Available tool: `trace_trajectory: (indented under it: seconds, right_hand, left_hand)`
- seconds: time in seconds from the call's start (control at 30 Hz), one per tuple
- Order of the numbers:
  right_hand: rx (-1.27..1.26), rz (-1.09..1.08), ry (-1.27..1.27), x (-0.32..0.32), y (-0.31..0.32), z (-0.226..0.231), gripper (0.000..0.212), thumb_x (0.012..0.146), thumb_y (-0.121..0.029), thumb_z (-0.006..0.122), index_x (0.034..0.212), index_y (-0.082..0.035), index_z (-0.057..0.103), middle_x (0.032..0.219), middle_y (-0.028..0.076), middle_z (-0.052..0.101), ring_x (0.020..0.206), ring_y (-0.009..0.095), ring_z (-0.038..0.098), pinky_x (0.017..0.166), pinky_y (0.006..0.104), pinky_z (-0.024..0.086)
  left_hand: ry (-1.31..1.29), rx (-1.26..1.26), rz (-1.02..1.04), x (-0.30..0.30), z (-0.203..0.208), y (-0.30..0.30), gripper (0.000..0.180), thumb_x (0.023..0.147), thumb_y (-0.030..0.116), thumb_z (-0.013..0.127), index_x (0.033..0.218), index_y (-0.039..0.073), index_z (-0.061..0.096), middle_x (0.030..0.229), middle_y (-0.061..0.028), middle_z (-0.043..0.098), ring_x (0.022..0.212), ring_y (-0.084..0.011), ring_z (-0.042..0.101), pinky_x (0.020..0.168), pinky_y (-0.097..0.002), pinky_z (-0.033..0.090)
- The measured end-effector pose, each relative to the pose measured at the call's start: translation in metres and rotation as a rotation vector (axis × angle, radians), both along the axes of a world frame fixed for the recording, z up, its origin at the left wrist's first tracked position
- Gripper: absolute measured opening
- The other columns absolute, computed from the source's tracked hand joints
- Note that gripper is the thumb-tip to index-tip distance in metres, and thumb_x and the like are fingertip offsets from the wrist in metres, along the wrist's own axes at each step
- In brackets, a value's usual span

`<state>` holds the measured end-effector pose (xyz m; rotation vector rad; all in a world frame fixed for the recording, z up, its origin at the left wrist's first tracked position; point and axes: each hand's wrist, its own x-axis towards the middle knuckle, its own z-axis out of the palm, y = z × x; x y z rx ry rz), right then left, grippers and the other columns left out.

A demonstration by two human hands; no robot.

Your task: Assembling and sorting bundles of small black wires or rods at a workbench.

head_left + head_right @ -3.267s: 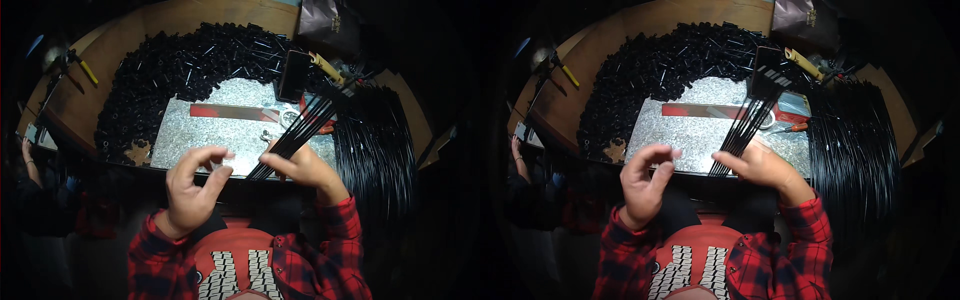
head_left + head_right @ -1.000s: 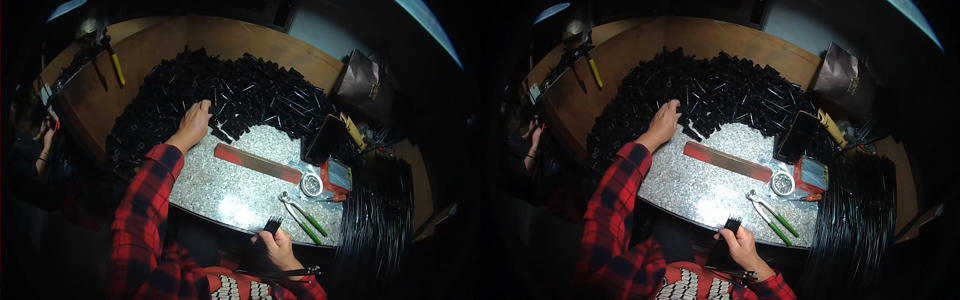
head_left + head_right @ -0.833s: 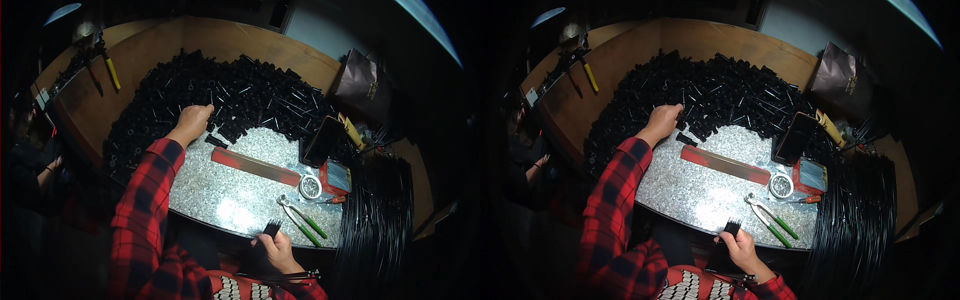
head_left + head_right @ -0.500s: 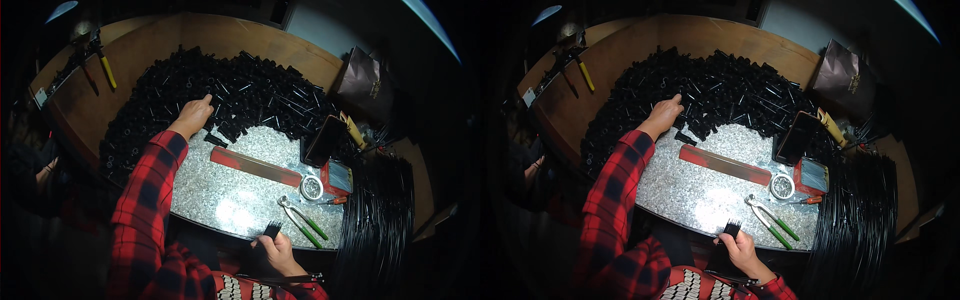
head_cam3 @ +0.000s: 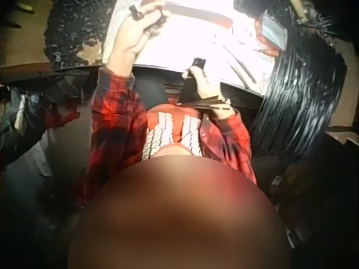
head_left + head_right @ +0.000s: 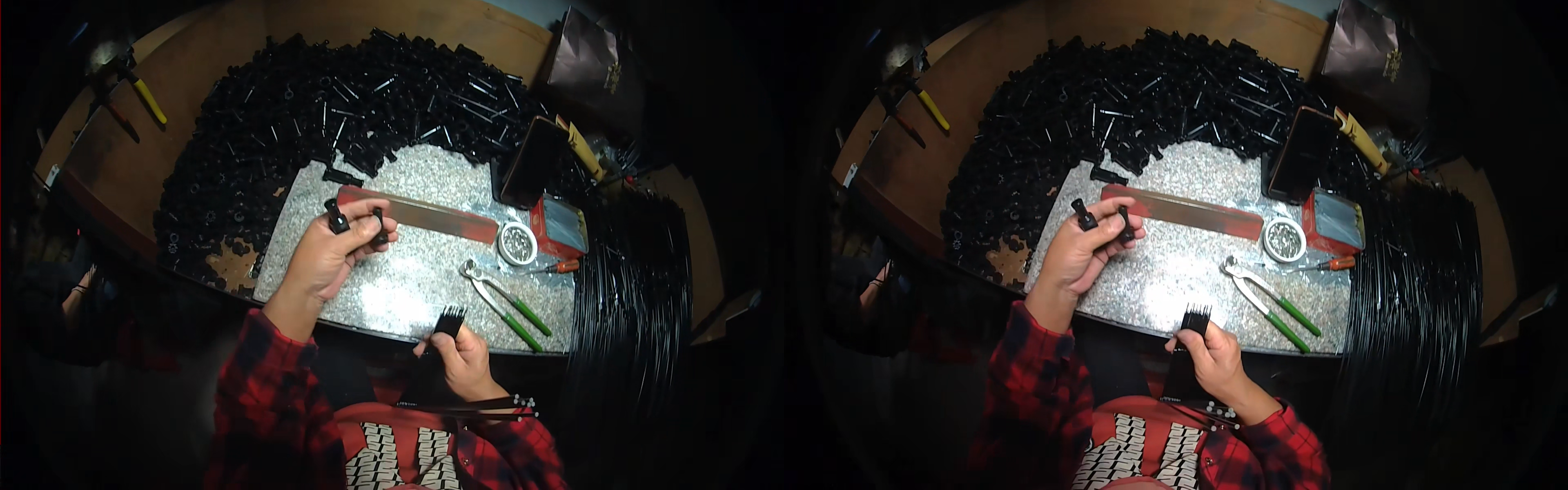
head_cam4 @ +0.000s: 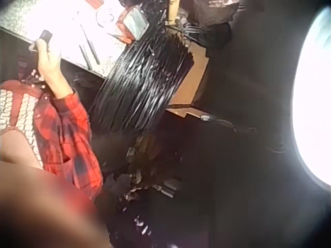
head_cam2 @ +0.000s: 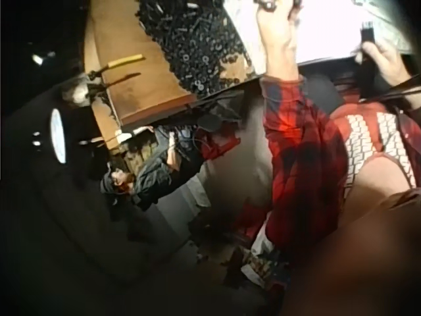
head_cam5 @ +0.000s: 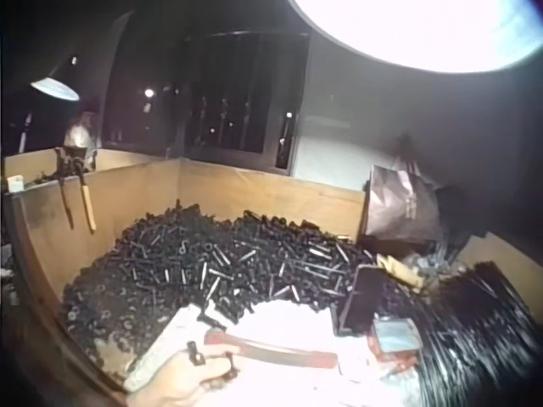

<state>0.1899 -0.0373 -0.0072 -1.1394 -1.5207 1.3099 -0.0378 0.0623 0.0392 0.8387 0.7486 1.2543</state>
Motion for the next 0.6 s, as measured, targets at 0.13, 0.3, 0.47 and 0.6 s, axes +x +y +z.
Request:
trace_trajectory:
  seconds: [0.13, 0.3, 0.47, 0.6]
  right_hand:
    - [0.010, 0.028, 0.005, -0.005, -0.003, 0.009, 0.020, 0.096, -0.011, 0.047, 0.088, 0.001, 0.060, 0.078, 0.008, 0.067, 0.071, 0.013, 0.062, 0.066, 0.0263, 0.049]
    - [-0.028, 0.047, -0.007, -0.005, -0.005, 0.014, 0.021, 0.095, -0.014, 0.050, 0.086, 0.001, 0.062, 0.075, 0.005, 0.066, 0.068, 0.010, 0.060, 0.064, 0.0254, 0.047]
    - [-0.081, 0.086, 0.089, -0.011, -0.005, 0.009, 0.018, 0.094, -0.014, 0.053, 0.087, 0.001, 0.061, 0.076, 0.004, 0.066, 0.069, 0.009, 0.059, 0.063, 0.0246, 0.047]
    - [-0.093, 0.110, 0.087, -0.015, -0.007, 0.012, 0.018, 0.094, -0.014, 0.054, 0.087, 0.001, 0.060, 0.076, 0.004, 0.066, 0.069, 0.009, 0.059, 0.064, 0.0244, 0.047]
  left_hand:
    - [-0.105, -0.122, -0.041, 0.016, -0.011, -0.034, 0.037, 0.091, 0.009, 0.059, 0.125, -0.004, 0.051, 0.106, -0.0136, 0.064, 0.092, -0.0177, 0.064, 0.080, -0.0259, 0.053]
    - [-0.120, -0.128, -0.043, 0.032, -0.015, -0.056, 0.040, 0.090, 0.008, 0.060, 0.126, -0.004, 0.050, 0.105, -0.0138, 0.063, 0.095, -0.0189, 0.063, 0.084, -0.0276, 0.051]
    - [-0.120, -0.090, 0.004, 0.044, -0.022, -0.071, 0.036, 0.090, 0.006, 0.060, 0.124, -0.002, 0.052, 0.102, -0.0098, 0.064, 0.093, -0.0149, 0.062, 0.084, -0.0254, 0.050]
    - [-0.080, -0.049, 0.018, 0.050, -0.024, -0.076, 0.034, 0.090, 0.005, 0.059, 0.123, -0.002, 0.053, 0.101, -0.0094, 0.064, 0.093, -0.0137, 0.061, 0.084, -0.0250, 0.050]
